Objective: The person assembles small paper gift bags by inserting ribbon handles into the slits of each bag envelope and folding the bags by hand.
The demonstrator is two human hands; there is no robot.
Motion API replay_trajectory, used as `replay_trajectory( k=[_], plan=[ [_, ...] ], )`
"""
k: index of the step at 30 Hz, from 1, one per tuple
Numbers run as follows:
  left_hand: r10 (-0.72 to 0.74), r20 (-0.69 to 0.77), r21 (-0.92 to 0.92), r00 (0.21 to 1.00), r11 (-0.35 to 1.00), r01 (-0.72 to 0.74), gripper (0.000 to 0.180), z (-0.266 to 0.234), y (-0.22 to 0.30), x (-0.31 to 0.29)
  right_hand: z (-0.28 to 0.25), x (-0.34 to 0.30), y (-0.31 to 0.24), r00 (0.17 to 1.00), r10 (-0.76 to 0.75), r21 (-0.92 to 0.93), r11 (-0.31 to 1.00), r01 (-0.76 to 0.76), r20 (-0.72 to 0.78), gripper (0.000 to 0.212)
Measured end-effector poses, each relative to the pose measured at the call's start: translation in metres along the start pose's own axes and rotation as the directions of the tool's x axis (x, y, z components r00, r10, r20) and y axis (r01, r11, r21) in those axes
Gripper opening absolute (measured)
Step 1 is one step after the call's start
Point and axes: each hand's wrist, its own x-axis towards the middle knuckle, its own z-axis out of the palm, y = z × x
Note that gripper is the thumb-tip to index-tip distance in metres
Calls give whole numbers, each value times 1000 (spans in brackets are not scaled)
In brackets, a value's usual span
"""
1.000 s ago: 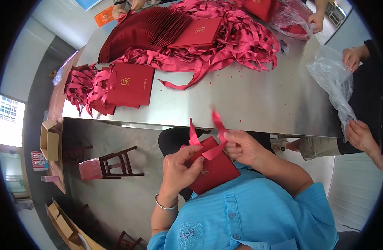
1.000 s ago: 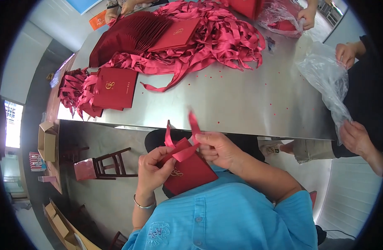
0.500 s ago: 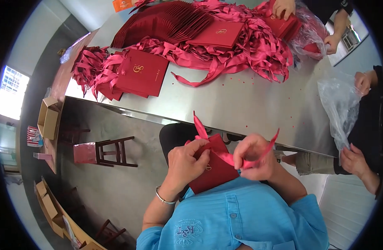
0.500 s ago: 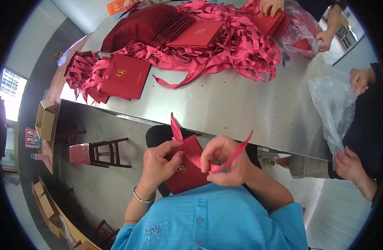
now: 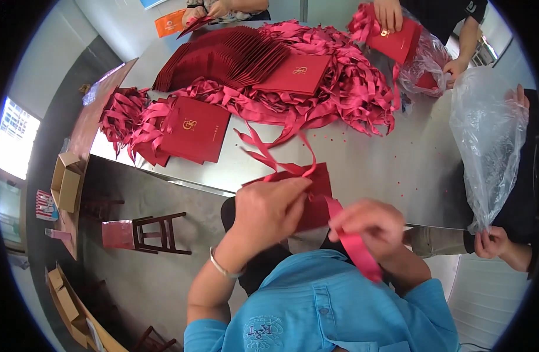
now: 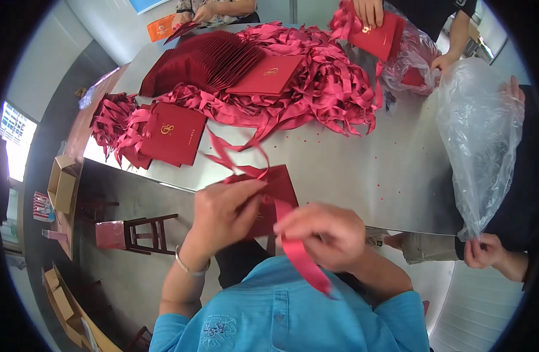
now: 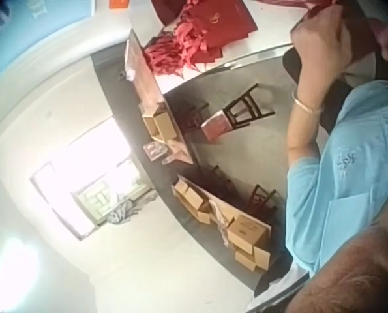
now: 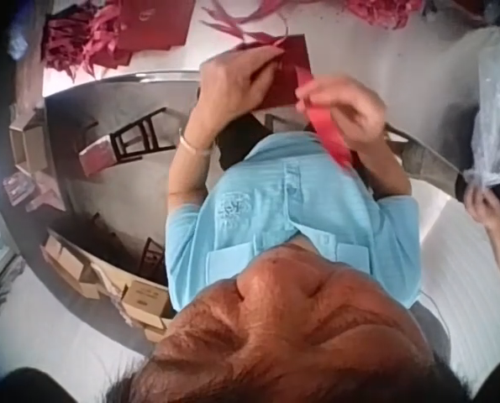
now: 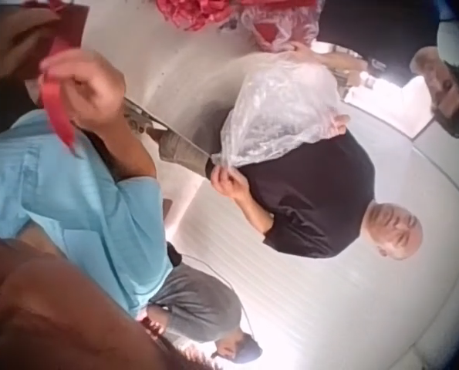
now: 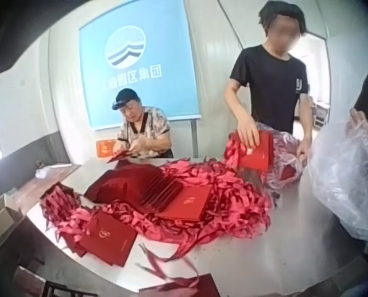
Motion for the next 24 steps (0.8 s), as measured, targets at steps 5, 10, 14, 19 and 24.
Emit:
replay_trajectory(
  k=[5,10,14,19,24],
  plan=[
    [-243,138,-56,960,966,252,21,36,-34,-15,0,-10,32,728,485,221,873,-434,-485,11],
    [-373,231,-135,899,902,409,23,40,-35,-19,-22,-14,68,635,523,221,840,-495,-568,8],
    [-358,193,-82,914,922,379,24,45,-36,-24,-46,6,91,533,711,304,690,-657,-460,10],
    [-371,191,-77,909,917,391,26,47,-34,-27,-64,41,115,413,899,239,438,-867,-147,13],
    [-356,228,-118,906,914,389,26,48,-41,-24,-71,47,127,453,890,139,457,-879,-61,14]
  ],
)
